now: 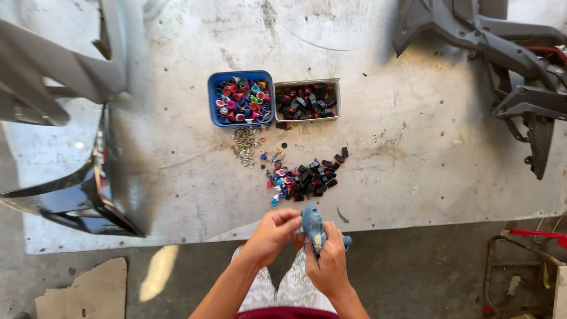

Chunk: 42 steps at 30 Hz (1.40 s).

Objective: Sorting and cleaning small motorcycle fairing bolts and clips on a workbench.

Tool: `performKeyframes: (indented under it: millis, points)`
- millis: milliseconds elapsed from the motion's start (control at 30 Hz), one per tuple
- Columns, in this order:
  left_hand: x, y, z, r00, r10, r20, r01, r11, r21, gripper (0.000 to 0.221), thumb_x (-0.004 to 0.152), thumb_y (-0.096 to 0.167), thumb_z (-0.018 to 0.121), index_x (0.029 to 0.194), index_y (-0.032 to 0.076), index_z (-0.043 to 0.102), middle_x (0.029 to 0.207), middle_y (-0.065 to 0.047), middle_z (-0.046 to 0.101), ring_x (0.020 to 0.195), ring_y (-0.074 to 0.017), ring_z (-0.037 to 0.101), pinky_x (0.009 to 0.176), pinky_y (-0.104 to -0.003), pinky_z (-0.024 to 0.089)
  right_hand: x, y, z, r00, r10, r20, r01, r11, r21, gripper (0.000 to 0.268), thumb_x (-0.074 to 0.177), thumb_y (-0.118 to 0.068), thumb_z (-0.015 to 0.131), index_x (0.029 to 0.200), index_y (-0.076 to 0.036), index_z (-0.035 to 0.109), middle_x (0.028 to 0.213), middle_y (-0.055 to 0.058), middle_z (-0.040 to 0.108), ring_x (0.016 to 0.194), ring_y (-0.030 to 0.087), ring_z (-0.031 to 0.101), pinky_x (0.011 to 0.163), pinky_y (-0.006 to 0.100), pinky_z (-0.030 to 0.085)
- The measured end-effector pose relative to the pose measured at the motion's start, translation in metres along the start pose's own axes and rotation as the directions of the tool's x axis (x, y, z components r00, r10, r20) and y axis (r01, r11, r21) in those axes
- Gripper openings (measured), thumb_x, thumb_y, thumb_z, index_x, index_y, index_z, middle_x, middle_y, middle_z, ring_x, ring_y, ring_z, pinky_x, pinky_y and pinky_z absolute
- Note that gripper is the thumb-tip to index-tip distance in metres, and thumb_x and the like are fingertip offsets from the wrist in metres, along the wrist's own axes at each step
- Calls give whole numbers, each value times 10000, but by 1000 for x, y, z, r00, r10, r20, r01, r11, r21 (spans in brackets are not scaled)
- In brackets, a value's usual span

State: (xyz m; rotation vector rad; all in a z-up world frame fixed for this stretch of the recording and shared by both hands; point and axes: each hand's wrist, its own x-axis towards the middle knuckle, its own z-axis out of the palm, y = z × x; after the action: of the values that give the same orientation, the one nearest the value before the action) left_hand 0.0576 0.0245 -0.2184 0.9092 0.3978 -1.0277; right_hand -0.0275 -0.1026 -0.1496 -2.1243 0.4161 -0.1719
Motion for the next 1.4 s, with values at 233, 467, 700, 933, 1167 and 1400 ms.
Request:
performKeyframes:
  millis: [233, 467, 700, 933, 1167, 1400]
  points:
    - [-140, 38, -3, 996, 58, -61, -62, 996, -67, 191, 961, 76, 688, 1075, -73, 725, 924, -112, 712, 769, -122, 590, 704, -230, 471, -90, -105, 28, 996, -86, -19, 86, 996, -36, 316, 824, 17, 618, 1137, 15, 663, 1088, 171, 695, 891, 323, 627, 834, 401, 497]
    - [-210, 77, 11, 994, 110, -11, -110, 994, 13, 179, 976, 54, 670, 1099, -63, 725, 798, -82, 688, 640, -81, 570, 557, -195, 453, -98, -174, 22, 990, -131, -49, 133, 991, 29, 322, 866, 32, 592, 1183, 14, 645, 1082, 147, 693, 868, 283, 608, 779, 381, 495]
    - [-228, 79, 44, 988, 145, 46, -147, 988, 39, 189, 994, 72, 647, 1091, -76, 715, 886, -108, 702, 719, -128, 612, 692, -256, 536, -104, -192, -8, 957, -261, -131, 254, 965, -64, 220, 835, 41, 599, 1040, 0, 666, 996, 129, 656, 803, 293, 558, 744, 393, 453]
    - [-226, 84, 92, 963, 257, 82, -269, 932, 244, 216, 990, 77, 622, 1084, -79, 739, 905, -132, 737, 774, -147, 649, 744, -287, 574, -87, -191, -54, 932, -316, -177, 321, 947, 3, 277, 838, 56, 583, 1090, -15, 676, 1026, 104, 673, 822, 266, 571, 791, 372, 448]
    - [-193, 63, 140, 948, 279, 153, -283, 959, 11, 267, 996, 115, 635, 1176, -62, 722, 1012, -126, 737, 850, -173, 669, 820, -342, 585, -65, -136, -121, 903, -422, -85, 415, 906, -87, 164, 808, 13, 619, 969, 8, 652, 966, 146, 621, 807, 307, 533, 750, 412, 440]
    - [-177, 46, 180, 956, 265, 129, -256, 963, -80, 361, 1002, 125, 623, 1323, -31, 677, 1056, -127, 730, 866, -153, 653, 792, -312, 548, -41, -111, -166, 875, -484, 28, 481, 874, 71, 180, 808, 52, 610, 976, 0, 644, 967, 123, 625, 785, 271, 531, 726, 373, 446]
